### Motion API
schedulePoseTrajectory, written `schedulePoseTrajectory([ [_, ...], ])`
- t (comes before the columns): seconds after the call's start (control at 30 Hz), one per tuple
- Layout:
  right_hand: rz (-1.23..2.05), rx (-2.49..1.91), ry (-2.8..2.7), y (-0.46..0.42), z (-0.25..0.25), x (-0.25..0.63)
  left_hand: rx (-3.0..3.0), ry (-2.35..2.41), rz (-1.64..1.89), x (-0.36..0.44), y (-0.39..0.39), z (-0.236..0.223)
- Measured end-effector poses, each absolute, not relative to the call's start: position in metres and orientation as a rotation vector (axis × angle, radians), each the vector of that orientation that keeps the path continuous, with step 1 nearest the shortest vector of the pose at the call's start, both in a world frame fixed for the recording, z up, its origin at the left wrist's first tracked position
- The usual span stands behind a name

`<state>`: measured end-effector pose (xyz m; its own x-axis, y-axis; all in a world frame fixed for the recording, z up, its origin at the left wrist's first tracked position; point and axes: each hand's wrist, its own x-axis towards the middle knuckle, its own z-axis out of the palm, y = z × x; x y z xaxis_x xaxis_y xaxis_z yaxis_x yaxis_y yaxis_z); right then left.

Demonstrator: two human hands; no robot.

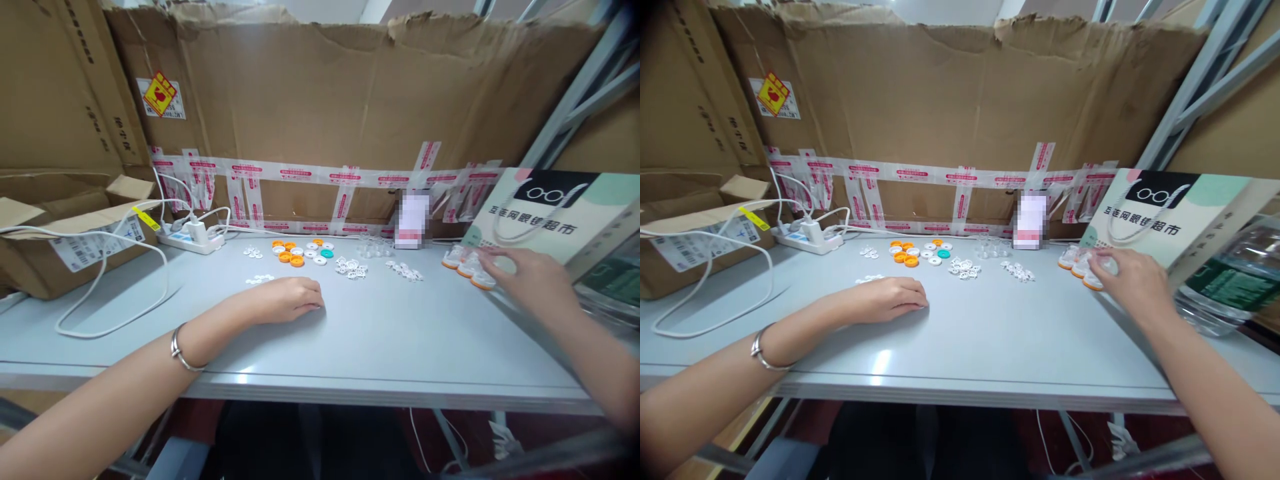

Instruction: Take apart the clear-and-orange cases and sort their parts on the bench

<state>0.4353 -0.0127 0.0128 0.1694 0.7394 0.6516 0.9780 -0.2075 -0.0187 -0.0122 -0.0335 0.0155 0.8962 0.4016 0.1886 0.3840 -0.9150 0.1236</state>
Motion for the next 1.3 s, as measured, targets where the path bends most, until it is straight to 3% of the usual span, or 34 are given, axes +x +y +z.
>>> schedulePoseTrajectory([
  [0.13,-0.592,-2.165,-1.587,-0.017,0.0,0.443,2.969,0.614,0.344,-0.012,-0.033,0.015],
  [0.47,-0.604,-2.041,-1.625,-0.002,-0.007,0.449,2.979,0.653,0.482,-0.021,-0.027,0.026],
  [0.77,-0.485,-1.886,-1.654,-0.007,-0.004,0.435,2.856,1.539,0.62,-0.103,0.025,0.045],
  [1.03,0.088,-1.452,-1.804,-0.053,-0.001,0.336,2.68,1.919,0.392,-0.129,0.052,0.031],
  [1.3,0.311,-0.889,-2.156,-0.05,0.004,0.22,2.644,1.925,0.322,-0.131,0.07,0.013],
])
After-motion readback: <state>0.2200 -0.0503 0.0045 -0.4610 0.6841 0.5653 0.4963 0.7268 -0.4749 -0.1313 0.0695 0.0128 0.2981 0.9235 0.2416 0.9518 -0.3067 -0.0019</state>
